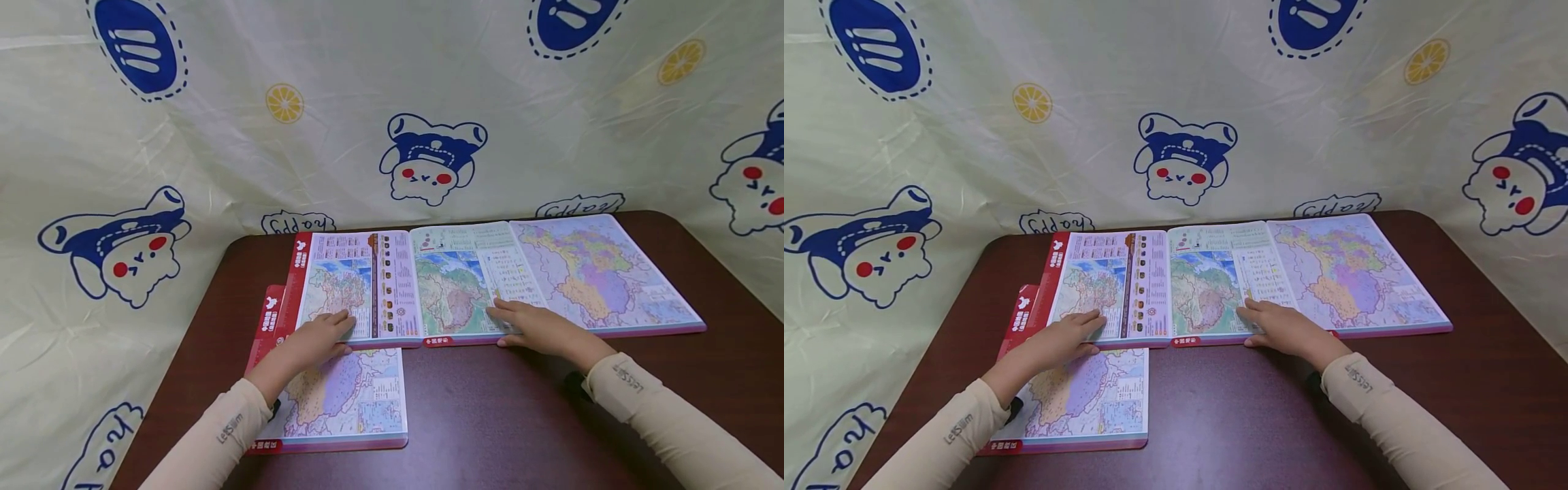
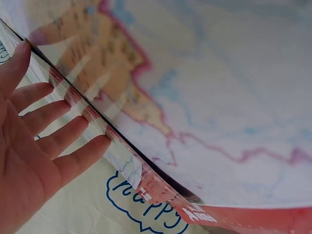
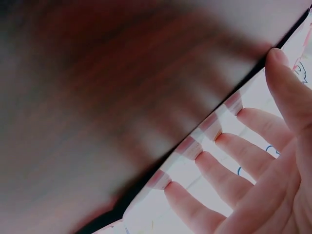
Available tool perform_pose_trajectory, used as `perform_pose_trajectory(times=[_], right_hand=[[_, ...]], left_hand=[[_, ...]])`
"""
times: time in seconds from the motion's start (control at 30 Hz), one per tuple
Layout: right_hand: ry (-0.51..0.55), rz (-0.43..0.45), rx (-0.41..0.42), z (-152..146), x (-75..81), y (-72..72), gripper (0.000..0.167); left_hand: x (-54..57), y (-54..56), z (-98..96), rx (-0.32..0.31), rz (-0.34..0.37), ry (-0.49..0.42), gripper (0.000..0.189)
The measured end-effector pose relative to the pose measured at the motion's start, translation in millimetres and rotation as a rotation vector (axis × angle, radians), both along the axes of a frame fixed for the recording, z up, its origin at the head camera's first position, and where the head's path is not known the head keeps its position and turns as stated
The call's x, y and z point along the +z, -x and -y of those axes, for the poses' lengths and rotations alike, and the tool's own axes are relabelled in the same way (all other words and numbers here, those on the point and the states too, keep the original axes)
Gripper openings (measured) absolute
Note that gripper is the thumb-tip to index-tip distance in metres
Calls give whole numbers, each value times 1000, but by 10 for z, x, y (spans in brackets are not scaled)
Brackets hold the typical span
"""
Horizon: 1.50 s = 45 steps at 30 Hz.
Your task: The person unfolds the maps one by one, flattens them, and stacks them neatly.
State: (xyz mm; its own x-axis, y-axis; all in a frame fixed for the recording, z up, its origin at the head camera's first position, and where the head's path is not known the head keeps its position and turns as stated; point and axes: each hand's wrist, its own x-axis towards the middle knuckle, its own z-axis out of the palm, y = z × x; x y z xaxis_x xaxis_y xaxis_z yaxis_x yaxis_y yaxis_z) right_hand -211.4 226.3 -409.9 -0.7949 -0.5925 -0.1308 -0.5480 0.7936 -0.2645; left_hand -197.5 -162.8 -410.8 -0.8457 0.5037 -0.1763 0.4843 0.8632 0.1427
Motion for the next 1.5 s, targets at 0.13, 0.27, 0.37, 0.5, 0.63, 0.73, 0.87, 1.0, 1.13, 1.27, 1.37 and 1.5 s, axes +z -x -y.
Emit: perform_pose_trajectory(times=[0.13,0.27,0.37,0.5,0.63,0.73,0.87,1.0,1.13,1.27,1.37,1.5], right_hand=[[2,-12,11,-14,-11,25,61],[20,0,9,-23,-7,53,60],[44,8,10,-27,-4,80,60],[43,-9,1,-41,-11,123,60],[27,3,-41,-49,-25,136,60],[32,26,-67,-53,-27,143,61],[55,39,-49,-65,-28,159,60],[78,25,-1,-82,-53,180,59],[84,4,29,-90,-88,202,59],[88,-15,48,-94,-98,216,59],[87,-28,61,-102,-103,219,58],[86,-39,75,-104,-109,219,58]], left_hand=[[2,10,-5,2,12,-7,64],[-1,44,-12,2,28,-15,63],[-5,80,-19,-1,31,-19,62],[-10,127,-33,6,36,-17,61],[-4,117,-46,18,46,-18,60],[3,107,-46,16,47,-27,59],[10,98,-42,17,48,-34,58],[25,87,-47,27,57,-32,59],[8,87,-55,25,53,-28,58],[-10,86,-61,34,58,-31,58],[-21,87,-65,40,61,-29,58],[-38,93,-67,34,53,-26,57]])
